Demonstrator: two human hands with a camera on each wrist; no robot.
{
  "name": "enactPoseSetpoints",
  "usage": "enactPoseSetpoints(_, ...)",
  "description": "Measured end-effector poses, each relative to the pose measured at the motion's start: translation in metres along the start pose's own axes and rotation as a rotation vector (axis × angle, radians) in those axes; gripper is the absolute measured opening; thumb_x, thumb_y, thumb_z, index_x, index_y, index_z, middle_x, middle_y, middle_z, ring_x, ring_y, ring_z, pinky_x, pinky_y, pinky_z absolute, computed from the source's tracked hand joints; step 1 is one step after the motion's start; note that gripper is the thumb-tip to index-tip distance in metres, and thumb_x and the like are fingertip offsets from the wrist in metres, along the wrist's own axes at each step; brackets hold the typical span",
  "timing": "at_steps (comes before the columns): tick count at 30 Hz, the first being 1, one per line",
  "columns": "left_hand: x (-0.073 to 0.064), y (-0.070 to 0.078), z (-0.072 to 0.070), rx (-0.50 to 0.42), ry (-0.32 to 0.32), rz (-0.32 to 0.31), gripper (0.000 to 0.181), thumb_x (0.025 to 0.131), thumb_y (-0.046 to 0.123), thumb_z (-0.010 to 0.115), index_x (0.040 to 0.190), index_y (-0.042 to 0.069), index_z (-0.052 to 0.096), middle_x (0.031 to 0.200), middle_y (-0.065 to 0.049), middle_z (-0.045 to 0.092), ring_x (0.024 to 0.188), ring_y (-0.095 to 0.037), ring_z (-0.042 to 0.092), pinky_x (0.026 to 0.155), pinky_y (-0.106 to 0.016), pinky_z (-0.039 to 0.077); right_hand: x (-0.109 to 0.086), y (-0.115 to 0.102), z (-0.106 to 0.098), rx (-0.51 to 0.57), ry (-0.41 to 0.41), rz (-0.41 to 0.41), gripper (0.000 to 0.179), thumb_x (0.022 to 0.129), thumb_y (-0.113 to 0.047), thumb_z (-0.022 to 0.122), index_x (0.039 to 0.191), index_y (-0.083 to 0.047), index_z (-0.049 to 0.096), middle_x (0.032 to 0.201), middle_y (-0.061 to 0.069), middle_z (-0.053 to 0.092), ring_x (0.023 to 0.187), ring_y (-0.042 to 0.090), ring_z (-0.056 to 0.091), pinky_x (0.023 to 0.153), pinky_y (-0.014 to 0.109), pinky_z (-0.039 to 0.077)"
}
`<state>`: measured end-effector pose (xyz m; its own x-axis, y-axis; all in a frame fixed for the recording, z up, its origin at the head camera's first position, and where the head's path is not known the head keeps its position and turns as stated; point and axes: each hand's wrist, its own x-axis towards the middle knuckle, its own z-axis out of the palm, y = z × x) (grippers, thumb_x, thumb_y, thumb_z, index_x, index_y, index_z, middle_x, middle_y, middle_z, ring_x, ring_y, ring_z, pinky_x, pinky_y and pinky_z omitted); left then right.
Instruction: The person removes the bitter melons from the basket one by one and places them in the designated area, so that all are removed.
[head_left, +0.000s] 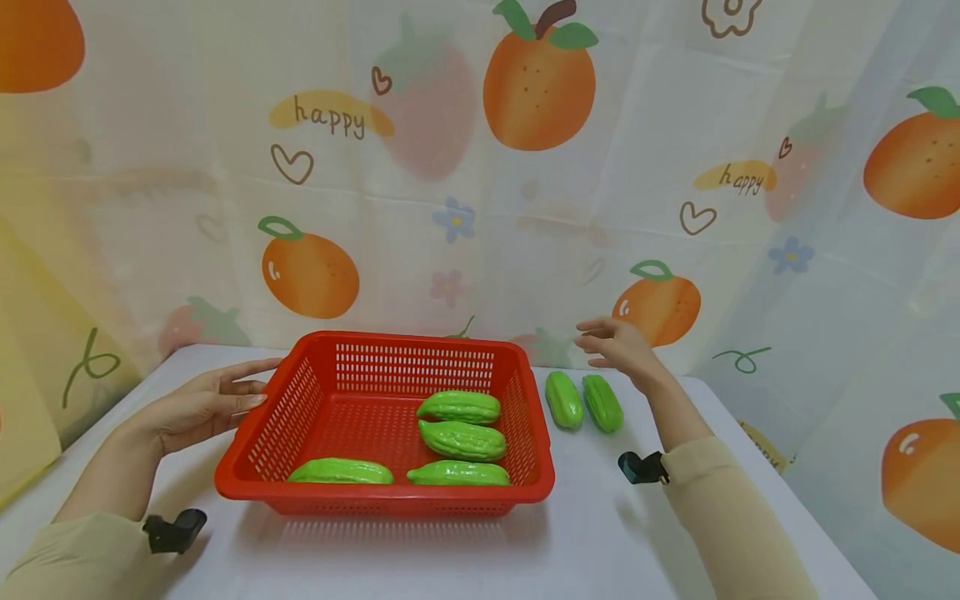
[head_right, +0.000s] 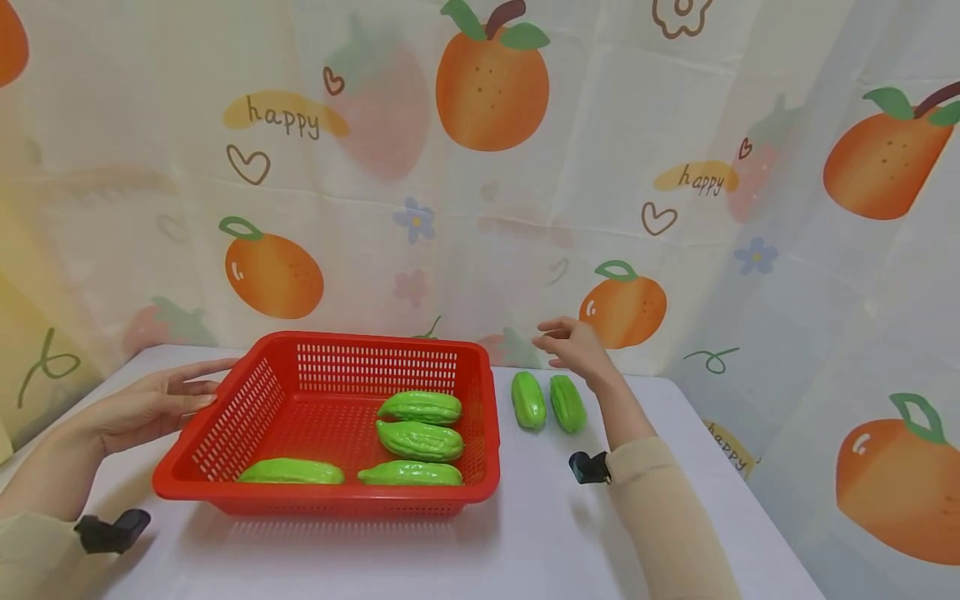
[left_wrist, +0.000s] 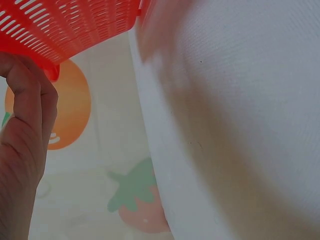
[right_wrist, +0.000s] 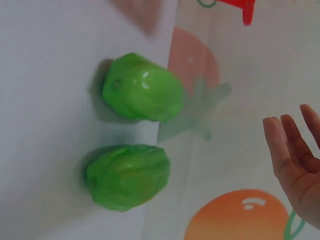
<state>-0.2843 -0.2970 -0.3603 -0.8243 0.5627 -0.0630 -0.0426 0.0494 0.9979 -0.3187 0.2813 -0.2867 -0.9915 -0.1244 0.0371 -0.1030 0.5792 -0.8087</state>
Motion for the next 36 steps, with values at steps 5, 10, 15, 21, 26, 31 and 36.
enactPoseSetpoints(5, 0.000, 0.000, 0.000, -0.021, -0.013, 0.010, 0.047, 0.103, 0.005, 0.045, 0.138, 0.035, 0.047, 0.112, 0.007, 0.067, 0.101, -0.008, 0.067, 0.088, -0.027, 0.059, 0.000, -0.016, 0.005, -0.005, -0.023, -0.043, 0.049, 0.099, -0.029, 0.058, 0.140, -0.004, 0.049, 0.144, 0.021, 0.052, 0.129, 0.037, 0.055, 0.103, 0.045, 0.052)
enactPoseSetpoints(10, 0.000, -0.001, 0.000, -0.030, -0.022, 0.016, 0.046, 0.103, 0.004, 0.044, 0.138, 0.034, 0.047, 0.113, 0.006, 0.068, 0.101, -0.009, 0.067, 0.088, -0.028, 0.059, -0.002, -0.036, 0.013, -0.014, -0.028, -0.096, 0.046, 0.098, -0.028, 0.060, 0.138, -0.006, 0.052, 0.141, 0.020, 0.054, 0.125, 0.035, 0.058, 0.101, 0.044, 0.054)
enactPoseSetpoints(15, 0.001, -0.002, -0.001, -0.033, -0.025, 0.019, 0.046, 0.103, 0.004, 0.044, 0.138, 0.034, 0.047, 0.115, 0.005, 0.068, 0.102, -0.009, 0.068, 0.088, -0.028, 0.059, -0.006, -0.055, 0.022, -0.011, -0.040, -0.150, 0.044, 0.096, -0.026, 0.062, 0.135, -0.008, 0.055, 0.140, 0.019, 0.057, 0.121, 0.035, 0.061, 0.098, 0.045, 0.055)
enactPoseSetpoints(21, 0.001, -0.001, 0.000, -0.049, -0.048, 0.030, 0.047, 0.103, 0.003, 0.043, 0.139, 0.033, 0.047, 0.116, 0.005, 0.069, 0.102, -0.009, 0.068, 0.089, -0.028, 0.059, -0.012, -0.075, 0.032, -0.015, -0.066, -0.222, 0.042, 0.095, -0.026, 0.064, 0.134, -0.009, 0.057, 0.138, 0.015, 0.059, 0.119, 0.035, 0.063, 0.096, 0.043, 0.057)
enactPoseSetpoints(26, 0.002, -0.001, 0.000, -0.052, -0.059, 0.034, 0.047, 0.103, 0.003, 0.042, 0.139, 0.033, 0.047, 0.116, 0.005, 0.069, 0.102, -0.009, 0.068, 0.089, -0.028, 0.059, -0.015, -0.094, 0.042, -0.010, -0.091, -0.257, 0.040, 0.094, -0.026, 0.065, 0.131, -0.012, 0.058, 0.136, 0.012, 0.060, 0.117, 0.030, 0.065, 0.095, 0.044, 0.057)
enactPoseSetpoints(31, 0.002, -0.001, -0.001, -0.038, -0.040, 0.024, 0.047, 0.103, 0.004, 0.043, 0.137, 0.035, 0.047, 0.115, 0.006, 0.068, 0.103, -0.009, 0.068, 0.089, -0.028, 0.059, -0.014, -0.112, 0.056, 0.002, -0.124, -0.302, 0.038, 0.093, -0.026, 0.066, 0.128, -0.014, 0.060, 0.132, 0.010, 0.062, 0.115, 0.028, 0.067, 0.092, 0.041, 0.059)
enactPoseSetpoints(36, 0.000, -0.001, -0.003, -0.040, -0.053, 0.033, 0.047, 0.103, 0.004, 0.043, 0.139, 0.034, 0.046, 0.116, 0.006, 0.068, 0.103, -0.009, 0.067, 0.089, -0.028, 0.059, -0.011, -0.128, 0.073, 0.013, -0.184, -0.345, 0.038, 0.093, -0.026, 0.067, 0.129, -0.015, 0.061, 0.131, 0.010, 0.063, 0.114, 0.026, 0.067, 0.092, 0.039, 0.059)
